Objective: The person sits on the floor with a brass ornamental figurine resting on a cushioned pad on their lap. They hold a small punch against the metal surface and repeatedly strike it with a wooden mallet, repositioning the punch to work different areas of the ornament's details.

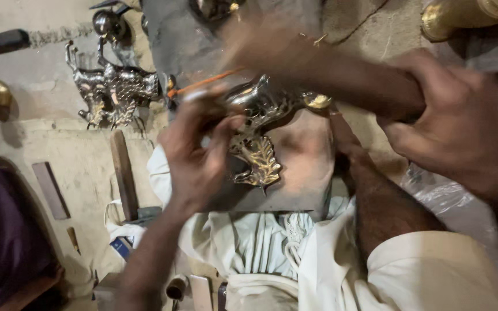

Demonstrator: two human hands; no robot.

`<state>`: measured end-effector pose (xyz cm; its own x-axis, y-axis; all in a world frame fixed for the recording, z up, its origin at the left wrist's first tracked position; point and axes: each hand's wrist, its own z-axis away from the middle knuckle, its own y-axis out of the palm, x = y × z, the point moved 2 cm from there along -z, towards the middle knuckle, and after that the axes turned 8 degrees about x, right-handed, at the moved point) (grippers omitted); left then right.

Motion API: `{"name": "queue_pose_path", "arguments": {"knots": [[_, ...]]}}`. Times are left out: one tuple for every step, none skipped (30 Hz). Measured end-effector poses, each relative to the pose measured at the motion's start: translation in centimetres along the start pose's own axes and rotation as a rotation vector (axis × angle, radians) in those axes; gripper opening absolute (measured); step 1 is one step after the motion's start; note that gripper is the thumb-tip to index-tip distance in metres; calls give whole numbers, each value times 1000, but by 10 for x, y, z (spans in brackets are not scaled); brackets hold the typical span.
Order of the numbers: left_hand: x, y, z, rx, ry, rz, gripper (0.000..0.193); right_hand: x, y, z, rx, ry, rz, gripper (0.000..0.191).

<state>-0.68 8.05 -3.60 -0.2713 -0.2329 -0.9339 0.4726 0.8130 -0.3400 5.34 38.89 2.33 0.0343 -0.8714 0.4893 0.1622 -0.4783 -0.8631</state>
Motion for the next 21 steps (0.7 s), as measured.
{"name": "queue_pose_path", "arguments": {"knots": [[-6, -9, -16, 137, 104, -125, 39, -12, 14, 5, 17, 104, -56, 47], [-12, -14, -34, 276, 212, -251, 42, -20, 30, 9, -94, 103, -27, 47], [-18, -13, -47, 423, 217, -301, 48, -27, 49, 15, -207, 105, 3, 48], [-23, -9, -58, 569, 224, -348, 55, -33, 69, 21, -279, 117, -112, 48], [-29, -6, -68, 713, 233, -394, 63, -41, 86, 28, -353, 124, -229, 49], [-34, -4, -79, 789, 237, -443, 63, -48, 102, 35, -396, 123, -265, 47], [-39, -1, -87, 867, 240, -488, 62, -54, 115, 43, -437, 125, -302, 46], [-44, 3, -93, 946, 243, -532, 62, -59, 126, 50, -477, 128, -338, 46], [-49, 6, -97, 1000, 220, -579, 66, -62, 134, 55, -495, 129, -306, 45], [-53, 8, -100, 1055, 197, -624, 70, -65, 139, 60, -511, 129, -274, 44], [-56, 10, -103, 1110, 172, -670, 74, -66, 143, 62, -527, 130, -243, 43], [-60, 11, -105, 1131, 182, -695, 72, -68, 145, 64, -594, 113, -391, 35], [-62, 13, -106, 1150, 189, -717, 71, -70, 144, 64, -656, 93, -539, 28], [-63, 14, -106, 1168, 198, -738, 69, -71, 142, 63, -714, 73, -686, 22], [-65, 16, -106, 1152, 220, -716, 67, -70, 139, 62, -734, 21, -607, 27], [-65, 17, -105, 1134, 239, -695, 65, -70, 135, 59, -751, -34, -529, 32], [-65, 18, -105, 1115, 258, -677, 63, -69, 133, 58, -768, -89, -451, 38], [-63, 17, -105, 1109, 253, -683, 63, -70, 130, 55, -720, -90, -326, 37], [-62, 18, -103, 1102, 244, -687, 63, -70, 125, 54, -667, -90, -204, 38], [-60, 18, -100, 1097, 235, -688, 64, -70, 122, 51, -611, -87, -83, 39], [-58, 17, -99, 1078, 232, -696, 62, -72, 121, 50, -633, -79, -267, 38]]}}
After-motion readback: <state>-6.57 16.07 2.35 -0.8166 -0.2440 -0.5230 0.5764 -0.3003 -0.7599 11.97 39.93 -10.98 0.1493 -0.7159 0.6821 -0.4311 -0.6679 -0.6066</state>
